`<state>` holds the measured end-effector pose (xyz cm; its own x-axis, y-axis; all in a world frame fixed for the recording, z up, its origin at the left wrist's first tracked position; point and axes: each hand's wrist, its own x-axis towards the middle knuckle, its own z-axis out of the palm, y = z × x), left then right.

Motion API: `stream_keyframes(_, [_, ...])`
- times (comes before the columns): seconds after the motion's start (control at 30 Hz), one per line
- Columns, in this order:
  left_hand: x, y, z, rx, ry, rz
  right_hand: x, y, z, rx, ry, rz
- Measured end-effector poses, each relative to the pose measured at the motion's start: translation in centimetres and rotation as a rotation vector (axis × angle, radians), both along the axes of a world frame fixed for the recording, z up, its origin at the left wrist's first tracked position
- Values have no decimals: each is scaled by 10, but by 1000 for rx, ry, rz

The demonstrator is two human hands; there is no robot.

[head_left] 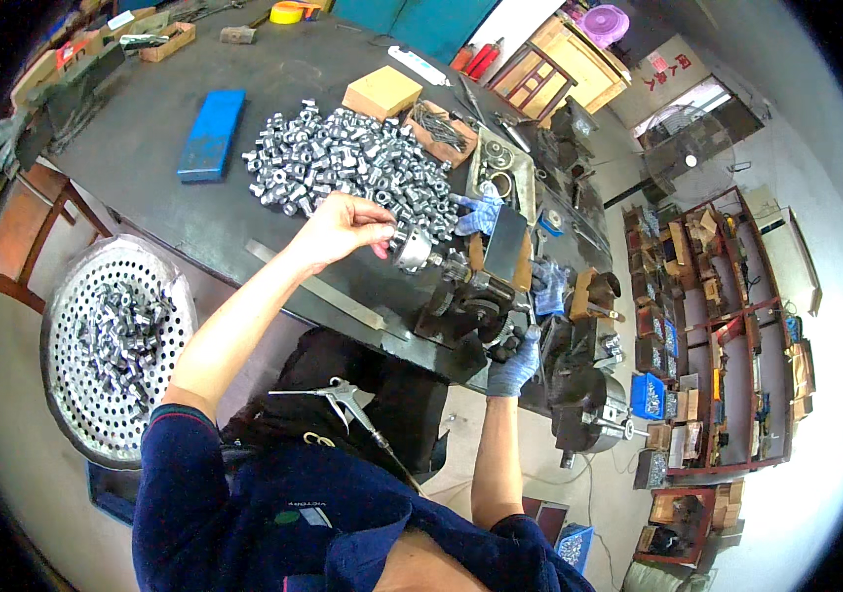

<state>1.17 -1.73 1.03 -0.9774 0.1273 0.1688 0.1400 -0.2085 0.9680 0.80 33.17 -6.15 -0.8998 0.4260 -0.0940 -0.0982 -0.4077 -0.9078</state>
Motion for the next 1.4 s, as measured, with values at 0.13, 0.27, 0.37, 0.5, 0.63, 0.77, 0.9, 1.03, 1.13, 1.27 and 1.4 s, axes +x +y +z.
stream_keyframes(0.13, [-3,-3,2,-52,-6,-57,-5,8,-7,55,41,-26])
stream_keyframes(0.27, [-9,-1,1,-44,16,-57,0,7,2,34,11,-14])
stream_keyframes(0.37, [-10,-2,1,-74,48,-55,15,11,20,22,6,29])
stream_keyframes(0.5, [-8,-2,3,-162,96,-45,23,-8,82,143,133,121])
stream_keyframes(0.63, [-4,0,-2,-166,143,5,-27,9,86,51,196,150])
stream_keyframes(0.77, [1,5,0,-273,211,63,-79,-15,91,0,194,53])
stream_keyframes(0.9, [-2,10,0,-326,266,81,-121,19,16,706,324,-150])
stream_keyframes(1.03, [1,6,-1,-391,362,125,-80,11,-15,338,109,31])
stream_keyframes(1.13, [1,5,-3,-426,380,136,-52,12,-24,-38,99,272])
stream_keyframes(1.27, [-1,12,1,-350,286,95,-67,34,-43,-167,62,279])
stream_keyframes(1.4, [-3,12,-1,-221,179,50,-102,26,-29,610,238,8])
